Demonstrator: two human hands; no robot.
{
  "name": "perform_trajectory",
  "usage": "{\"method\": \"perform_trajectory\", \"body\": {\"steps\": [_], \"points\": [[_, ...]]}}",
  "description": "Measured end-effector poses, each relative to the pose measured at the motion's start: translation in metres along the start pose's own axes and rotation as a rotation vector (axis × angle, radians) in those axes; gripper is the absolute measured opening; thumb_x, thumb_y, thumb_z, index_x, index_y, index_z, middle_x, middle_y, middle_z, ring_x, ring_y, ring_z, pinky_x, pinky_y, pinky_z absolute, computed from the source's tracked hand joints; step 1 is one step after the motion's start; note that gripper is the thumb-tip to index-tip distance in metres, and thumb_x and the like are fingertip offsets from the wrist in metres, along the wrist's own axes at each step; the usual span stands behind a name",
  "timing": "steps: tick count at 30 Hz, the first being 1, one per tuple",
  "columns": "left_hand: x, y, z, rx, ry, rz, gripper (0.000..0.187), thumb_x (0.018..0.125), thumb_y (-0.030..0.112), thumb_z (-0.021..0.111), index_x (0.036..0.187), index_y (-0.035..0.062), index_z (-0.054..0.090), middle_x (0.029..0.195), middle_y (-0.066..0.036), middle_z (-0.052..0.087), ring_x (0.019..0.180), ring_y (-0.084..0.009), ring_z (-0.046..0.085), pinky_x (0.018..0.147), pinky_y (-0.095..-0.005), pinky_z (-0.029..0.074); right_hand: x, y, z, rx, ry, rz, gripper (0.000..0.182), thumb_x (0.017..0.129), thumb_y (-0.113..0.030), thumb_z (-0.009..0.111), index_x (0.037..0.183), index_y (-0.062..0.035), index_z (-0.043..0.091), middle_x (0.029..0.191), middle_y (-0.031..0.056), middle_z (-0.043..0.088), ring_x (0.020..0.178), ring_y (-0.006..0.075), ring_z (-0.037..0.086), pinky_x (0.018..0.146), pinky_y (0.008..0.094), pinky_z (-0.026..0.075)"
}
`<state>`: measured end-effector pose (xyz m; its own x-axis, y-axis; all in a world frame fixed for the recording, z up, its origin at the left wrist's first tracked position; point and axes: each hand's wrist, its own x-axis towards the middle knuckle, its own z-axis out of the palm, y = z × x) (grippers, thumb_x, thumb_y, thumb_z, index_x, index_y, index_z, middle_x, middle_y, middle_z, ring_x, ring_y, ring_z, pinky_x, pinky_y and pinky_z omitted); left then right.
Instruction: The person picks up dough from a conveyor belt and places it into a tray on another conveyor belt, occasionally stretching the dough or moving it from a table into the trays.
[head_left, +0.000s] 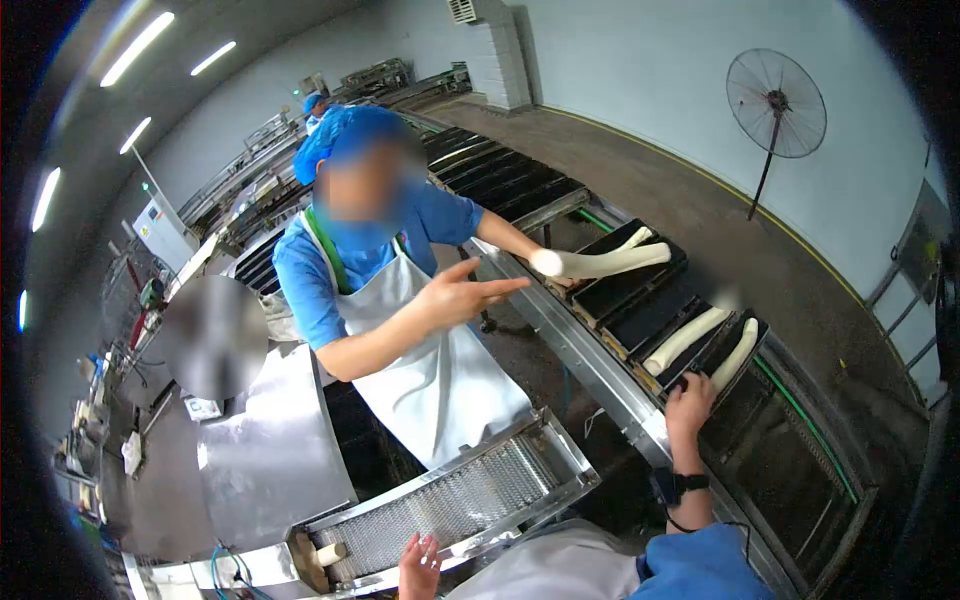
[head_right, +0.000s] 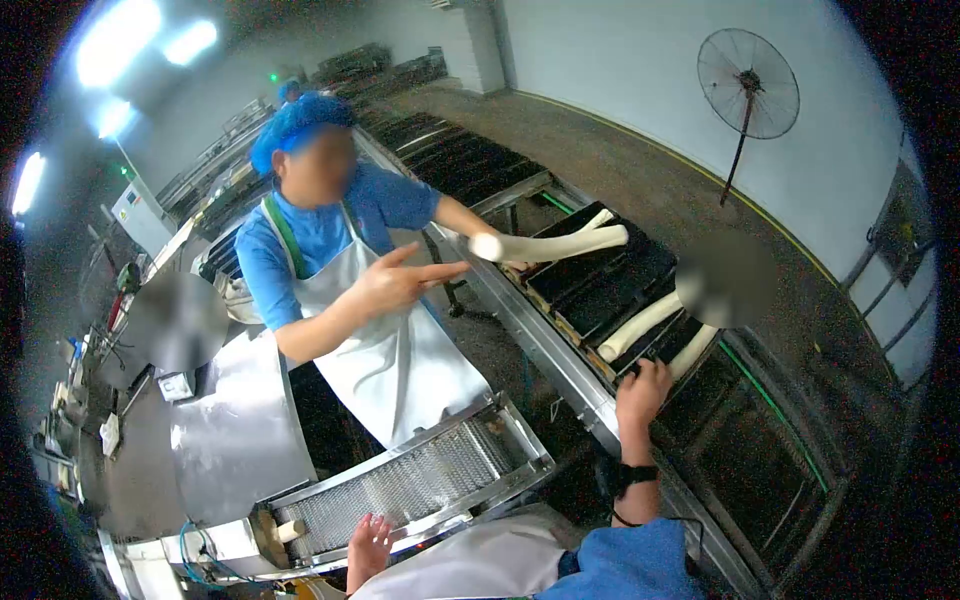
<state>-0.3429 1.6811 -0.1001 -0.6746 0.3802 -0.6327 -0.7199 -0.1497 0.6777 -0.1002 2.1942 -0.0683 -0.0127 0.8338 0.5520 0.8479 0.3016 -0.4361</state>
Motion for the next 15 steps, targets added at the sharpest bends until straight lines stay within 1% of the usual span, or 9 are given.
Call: {"method": "perform_trajectory", "body": {"steps": [1, 4, 8, 10, 11, 12, 13, 14, 15], "points": [[-0.008, 0.005, 0.011, -0.013, -0.024, 0.026, 0.05, 0.093, 0.029, 0.06, 0.136, 0.0122, 0.04, 0.129, -0.009, 0.05, 0.118, -0.0254, 0.049, 0.093, -0.0403, 0.043, -0.004, 0.03, 0.025, 0.074, -0.102, 0.204, 0.037, 0.079, -0.008, 0.067, 0.114, -0.0036, 0.054, 0.12, 0.0235, 0.051, 0.111, 0.0421, 0.049, 0.097, 0.0481, 0.04], [-0.015, 0.02, 0.031, 0.03, -0.013, 0.0, 0.052, 0.092, 0.027, 0.061, 0.136, 0.0115, 0.039, 0.13, -0.01, 0.049, 0.116, -0.0234, 0.05, 0.093, -0.0376, 0.044, 0.008, 0.024, 0.028, 0.263, -0.258, 0.319, 0.044, 0.079, -0.005, 0.066, 0.119, 0.0017, 0.048, 0.125, 0.0301, 0.045, 0.122, 0.045, 0.04, 0.102, 0.0533, 0.033], [-0.01, 0.024, 0.03, 0.023, -0.055, -0.039, 0.053, 0.092, 0.023, 0.061, 0.137, 0.0112, 0.037, 0.128, -0.009, 0.051, 0.112, -0.0213, 0.053, 0.092, -0.0366, 0.046, 0.028, 0.021, 0.038, 0.213, -0.412, 0.4, 0.044, 0.078, -0.002, 0.063, 0.119, 0.0006, 0.048, 0.127, 0.0267, 0.045, 0.121, 0.0425, 0.041, 0.101, 0.0476, 0.036], [0.001, 0.013, 0.02, -0.003, -0.042, -0.034, 0.051, 0.092, 0.019, 0.06, 0.137, 0.0096, 0.038, 0.125, -0.009, 0.054, 0.111, -0.0222, 0.055, 0.091, -0.0373, 0.046, 0.023, 0.046, 0.076, 0.276, -0.19, 0.29, 0.038, 0.072, 0.005, 0.057, 0.11, 0.0005, 0.056, 0.11, 0.0223, 0.057, 0.108, 0.0363, 0.053, 0.097, 0.0436, 0.039], [0.002, 0.009, 0.011, -0.019, -0.025, -0.034, 0.049, 0.093, 0.015, 0.058, 0.137, 0.008, 0.039, 0.122, -0.01, 0.057, 0.111, -0.0232, 0.056, 0.091, -0.038, 0.047, 0.025, 0.018, 0.049, 0.586, -0.238, 0.451, 0.035, 0.07, 0.004, 0.057, 0.104, 0.0008, 0.059, 0.099, 0.0197, 0.062, 0.096, 0.0339, 0.058, 0.094, 0.0408, 0.042], [-0.001, 0.004, 0.0, -0.104, -0.143, -0.007, 0.045, 0.094, 0.014, 0.055, 0.136, 0.0081, 0.041, 0.122, -0.009, 0.058, 0.111, -0.0217, 0.057, 0.092, -0.0373, 0.048, 0.027, 0.047, 0.079, 0.505, -0.288, 0.355, 0.031, 0.077, -0.002, 0.054, 0.107, 0.0013, 0.061, 0.102, 0.0169, 0.064, 0.101, 0.032, 0.058, 0.096, 0.0387, 0.043], [0.002, -0.004, -0.011, 0.116, -0.201, 0.195, 0.045, 0.095, 0.015, 0.056, 0.136, 0.008, 0.04, 0.122, -0.008, 0.058, 0.111, -0.0201, 0.057, 0.092, -0.0344, 0.048, 0.027, 0.059, 0.094, 0.393, -0.247, 0.21, 0.03, 0.078, -0.002, 0.055, 0.107, 0.0017, 0.062, 0.105, 0.0159, 0.063, 0.102, 0.0307, 0.058, 0.095, 0.0381, 0.043], [0.0, -0.015, -0.017, 0.356, -0.226, 0.373, 0.045, 0.095, 0.017, 0.057, 0.136, 0.008, 0.04, 0.122, -0.008, 0.057, 0.11, -0.0185, 0.057, 0.091, -0.0315, 0.048, 0.029, 0.062, 0.106, 0.394, -0.229, 0.272, 0.032, 0.077, -0.004, 0.057, 0.108, 0.002, 0.06, 0.107, 0.0171, 0.062, 0.104, 0.0315, 0.057, 0.095, 0.0387, 0.043], [-0.008, -0.008, -0.01, 0.127, -0.089, 0.188, 0.042, 0.096, 0.016, 0.055, 0.135, 0.0075, 0.042, 0.122, -0.007, 0.058, 0.11, -0.0184, 0.057, 0.091, -0.0314, 0.048, 0.035, 0.087, 0.133, 0.321, -0.205, 0.264, 0.037, 0.075, -0.003, 0.06, 0.112, 0.0017, 0.057, 0.11, 0.019, 0.059, 0.105, 0.0328, 0.057, 0.097, 0.0405, 0.042]]}}
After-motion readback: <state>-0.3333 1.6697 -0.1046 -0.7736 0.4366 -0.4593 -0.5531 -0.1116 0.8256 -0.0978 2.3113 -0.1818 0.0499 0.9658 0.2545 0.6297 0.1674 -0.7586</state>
